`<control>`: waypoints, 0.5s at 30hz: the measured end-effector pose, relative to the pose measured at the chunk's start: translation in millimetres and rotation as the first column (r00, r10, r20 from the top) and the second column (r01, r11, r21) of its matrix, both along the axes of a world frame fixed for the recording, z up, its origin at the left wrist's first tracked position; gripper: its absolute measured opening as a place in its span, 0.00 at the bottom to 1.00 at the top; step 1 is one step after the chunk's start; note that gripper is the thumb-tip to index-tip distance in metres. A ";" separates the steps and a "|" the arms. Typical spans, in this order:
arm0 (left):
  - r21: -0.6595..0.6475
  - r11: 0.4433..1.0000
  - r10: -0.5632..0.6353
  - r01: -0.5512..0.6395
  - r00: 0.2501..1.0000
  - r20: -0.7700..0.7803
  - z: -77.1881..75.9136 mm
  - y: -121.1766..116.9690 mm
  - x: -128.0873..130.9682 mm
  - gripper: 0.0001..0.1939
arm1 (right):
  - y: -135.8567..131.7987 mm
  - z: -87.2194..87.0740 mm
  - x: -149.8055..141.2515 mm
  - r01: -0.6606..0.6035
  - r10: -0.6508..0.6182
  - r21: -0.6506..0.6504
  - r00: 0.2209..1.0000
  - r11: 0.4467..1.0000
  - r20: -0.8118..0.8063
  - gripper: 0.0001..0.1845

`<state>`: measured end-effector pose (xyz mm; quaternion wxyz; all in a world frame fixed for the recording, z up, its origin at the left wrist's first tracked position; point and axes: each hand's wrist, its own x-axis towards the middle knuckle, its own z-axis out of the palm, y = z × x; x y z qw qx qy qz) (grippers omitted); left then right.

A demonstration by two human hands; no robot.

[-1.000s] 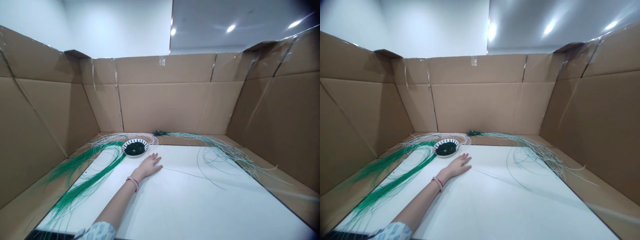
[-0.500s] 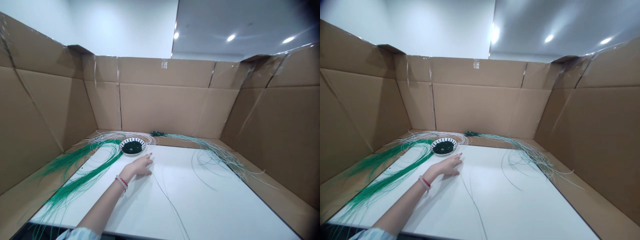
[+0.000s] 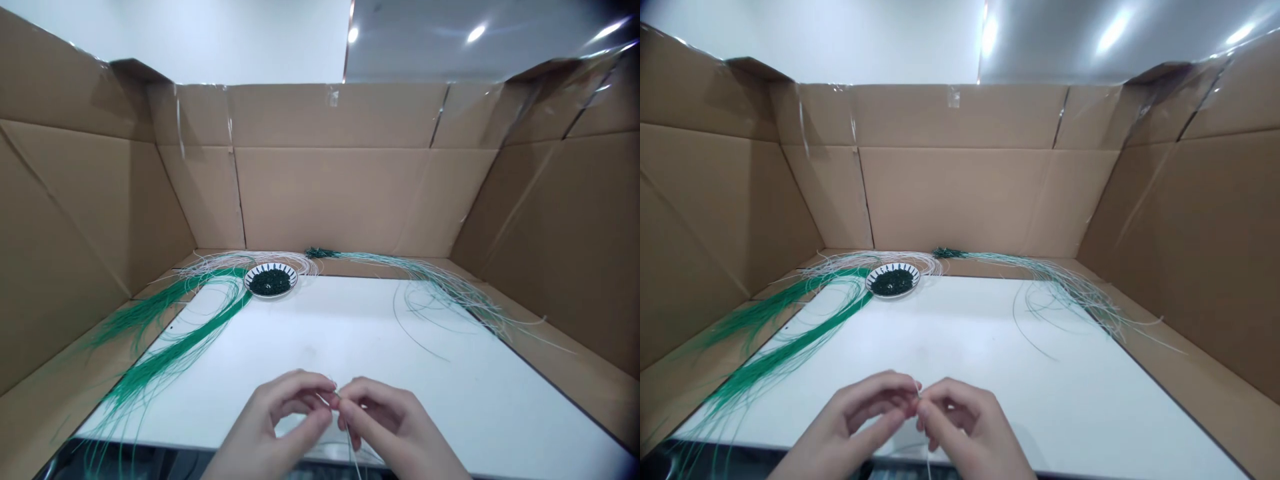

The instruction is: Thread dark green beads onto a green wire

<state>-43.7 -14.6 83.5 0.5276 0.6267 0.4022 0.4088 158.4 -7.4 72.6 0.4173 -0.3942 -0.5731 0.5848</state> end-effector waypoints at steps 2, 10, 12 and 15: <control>-0.050 0.994 0.108 -0.101 0.978 0.178 -12.8 7.0 9.9 0.09 | 5.2 9.2 -13.5 0.031 -0.035 -0.052 0.996 0.998 -0.078 0.20; 0.019 0.984 0.161 -0.175 0.935 0.315 -34.6 20.8 8.0 0.04 | 0.2 -12.0 -31.7 0.064 -0.073 -0.080 0.990 0.995 -0.117 0.26; 0.023 0.980 0.180 -0.196 0.939 0.294 -35.8 20.5 7.0 0.04 | -2.1 -15.8 -34.9 0.115 -0.122 -0.070 0.986 0.991 -0.111 0.25; 0.061 0.968 0.230 -0.245 0.954 0.192 -32.5 17.2 6.4 0.06 | -6.4 -18.8 -39.3 0.206 -0.206 -0.022 0.977 0.978 -0.053 0.24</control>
